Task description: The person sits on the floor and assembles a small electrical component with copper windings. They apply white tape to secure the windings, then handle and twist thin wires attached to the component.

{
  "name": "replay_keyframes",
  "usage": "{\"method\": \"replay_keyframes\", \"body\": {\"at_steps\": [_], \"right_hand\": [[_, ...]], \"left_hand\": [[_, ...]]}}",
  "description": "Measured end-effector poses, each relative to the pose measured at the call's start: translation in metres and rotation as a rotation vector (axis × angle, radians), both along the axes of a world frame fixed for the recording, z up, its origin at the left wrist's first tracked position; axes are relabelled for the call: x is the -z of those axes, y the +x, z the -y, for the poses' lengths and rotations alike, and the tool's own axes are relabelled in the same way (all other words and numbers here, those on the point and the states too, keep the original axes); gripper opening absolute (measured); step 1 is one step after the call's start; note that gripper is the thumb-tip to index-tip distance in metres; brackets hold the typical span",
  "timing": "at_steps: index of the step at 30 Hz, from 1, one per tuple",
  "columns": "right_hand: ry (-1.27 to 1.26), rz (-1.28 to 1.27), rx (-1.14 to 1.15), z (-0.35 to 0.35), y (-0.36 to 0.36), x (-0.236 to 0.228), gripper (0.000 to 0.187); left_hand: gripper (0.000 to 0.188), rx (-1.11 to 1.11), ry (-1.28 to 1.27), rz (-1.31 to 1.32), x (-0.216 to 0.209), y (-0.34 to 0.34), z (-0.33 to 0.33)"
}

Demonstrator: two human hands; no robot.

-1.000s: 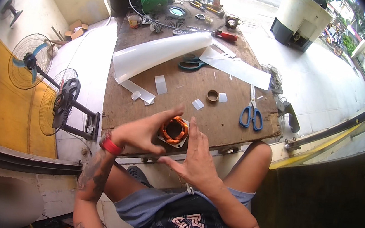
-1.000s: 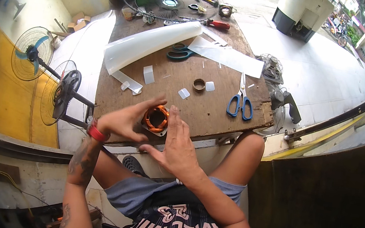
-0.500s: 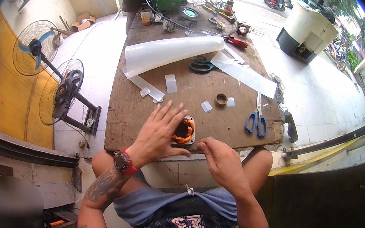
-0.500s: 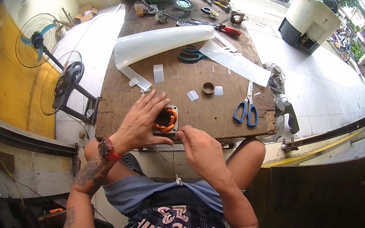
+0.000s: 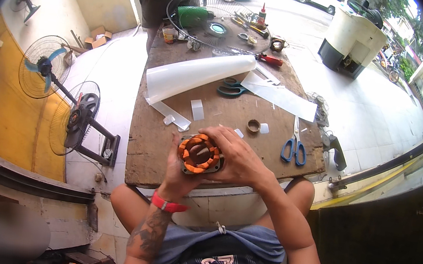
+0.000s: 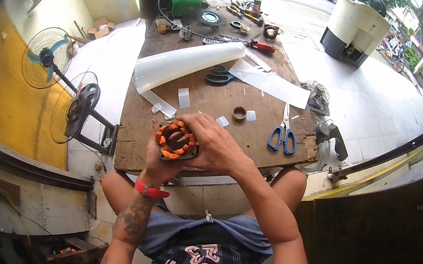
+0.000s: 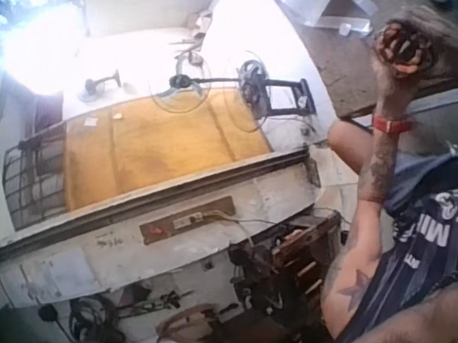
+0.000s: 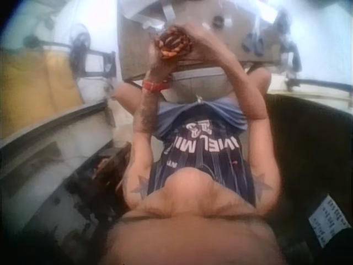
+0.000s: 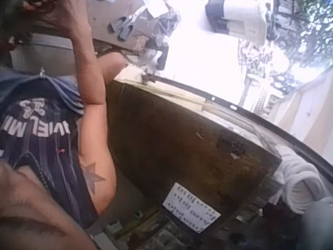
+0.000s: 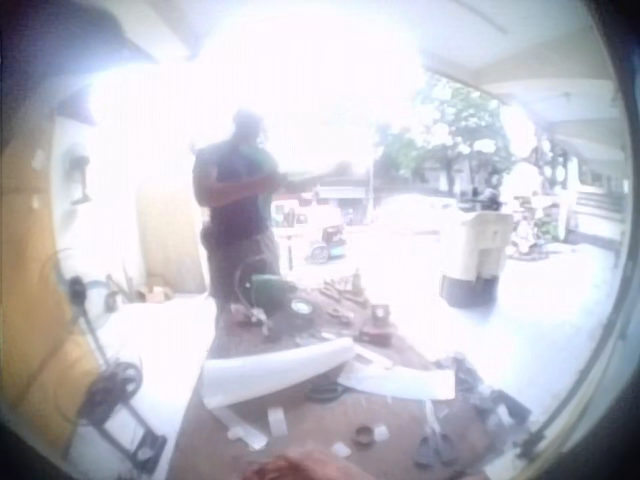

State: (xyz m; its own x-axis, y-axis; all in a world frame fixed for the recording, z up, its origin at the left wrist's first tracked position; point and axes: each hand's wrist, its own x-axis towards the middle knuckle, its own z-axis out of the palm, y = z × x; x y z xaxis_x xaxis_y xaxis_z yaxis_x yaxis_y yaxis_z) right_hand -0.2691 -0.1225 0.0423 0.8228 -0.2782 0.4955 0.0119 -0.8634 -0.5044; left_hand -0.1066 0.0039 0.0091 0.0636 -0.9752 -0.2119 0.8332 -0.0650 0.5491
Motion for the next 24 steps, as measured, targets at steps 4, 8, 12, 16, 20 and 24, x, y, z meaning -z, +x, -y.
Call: {"method": "replay_keyframes", "body": {"at_steps": [4, 8, 12, 16, 20, 24], "right_hand": [[0.295, -0.202, 0.034, 0.014, -0.001, 0.031, 0.094], [0.249, -0.205, 0.040, 0.011, -0.006, 0.031, 0.096], [0.164, -0.124, 0.214, 0.008, -0.011, 0.012, 0.067], [-0.134, -0.192, 0.335, -0.003, 0.009, 0.012, 0.026], [-0.288, -0.254, 0.293, -0.005, 0.021, 0.021, 0.016], [-0.195, -0.287, 0.262, -0.002, 0.019, 0.018, 0.022]], "left_hand": [[0.059, 0.176, 0.394, 1.093, -0.027, 0.040, -0.032], [0.037, -0.249, 0.284, 1.511, -0.020, 0.037, -0.035], [0.044, -0.418, -0.014, 1.747, -0.001, 0.020, 0.002], [0.036, -0.253, -0.256, 1.750, 0.000, 0.031, 0.026], [0.025, -0.122, -0.239, 1.714, 0.000, 0.039, 0.027], [0.025, -0.040, -0.123, 1.707, 0.000, 0.036, 0.022]]}}
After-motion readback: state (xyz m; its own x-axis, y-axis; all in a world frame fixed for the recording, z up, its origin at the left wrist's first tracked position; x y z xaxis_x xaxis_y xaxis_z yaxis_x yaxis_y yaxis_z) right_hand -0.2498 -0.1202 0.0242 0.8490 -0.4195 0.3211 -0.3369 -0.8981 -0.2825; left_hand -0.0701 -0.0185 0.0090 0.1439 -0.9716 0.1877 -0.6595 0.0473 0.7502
